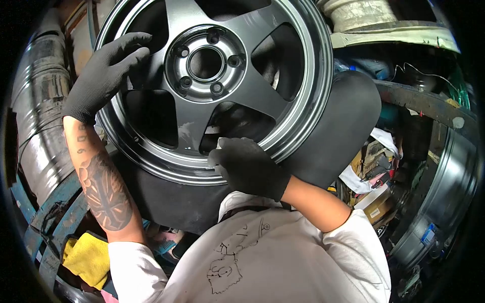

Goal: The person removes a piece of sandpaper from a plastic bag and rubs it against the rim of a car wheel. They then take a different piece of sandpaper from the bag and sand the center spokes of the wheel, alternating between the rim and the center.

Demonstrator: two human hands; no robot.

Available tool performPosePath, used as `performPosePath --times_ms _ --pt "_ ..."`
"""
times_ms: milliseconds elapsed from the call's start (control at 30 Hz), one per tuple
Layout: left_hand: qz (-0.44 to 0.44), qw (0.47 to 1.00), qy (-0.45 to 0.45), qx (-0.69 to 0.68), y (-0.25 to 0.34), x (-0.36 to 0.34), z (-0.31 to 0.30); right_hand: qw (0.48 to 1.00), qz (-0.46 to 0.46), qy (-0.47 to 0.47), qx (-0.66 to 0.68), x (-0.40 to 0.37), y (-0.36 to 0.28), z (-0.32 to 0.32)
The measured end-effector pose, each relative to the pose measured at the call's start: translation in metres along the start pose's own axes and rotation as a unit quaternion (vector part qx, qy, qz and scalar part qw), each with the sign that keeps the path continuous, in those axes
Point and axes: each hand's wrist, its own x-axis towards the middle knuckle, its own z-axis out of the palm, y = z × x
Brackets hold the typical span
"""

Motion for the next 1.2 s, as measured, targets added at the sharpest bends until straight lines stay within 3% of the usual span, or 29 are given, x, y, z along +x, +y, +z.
performPosePath --times_ms 200,400,500,600,800,1000,1200 --pt "-0.017 1.0 -0.001 -0.005 0.001 0.001 -0.001 0.999 0.012 -0.045 -0.022 0.009 -0.025 -0.021" --pt "0.033 0.997 0.043 0.058 -0.013 0.001 0.005 0.998 -0.049 0.002 -0.031 0.006 -0.015 -0.012" --pt "0.01 0.999 0.015 0.036 -0.007 0.002 0.002 0.998 -0.058 -0.02 -0.019 0.005 -0.005 -0.008" --pt "-0.003 1.0 0.002 0.02 -0.001 0.002 0.0 0.998 0.01 -0.062 0.026 0.011 -0.009 -0.015" --pt "-0.013 0.999 0.006 0.029 0.001 0.001 0.001 0.997 -0.041 -0.071 0.001 0.009 0.006 -0.004" --pt "0.022 0.997 0.034 0.06 -0.007 0.002 0.005 0.995 -0.023 -0.099 -0.008 0.012 -0.006 -0.009" --pt "-0.021 1.0 -0.003 -0.014 -0.002 0.002 0.0 0.999 -0.036 -0.028 -0.001 0.013 -0.008 -0.003"
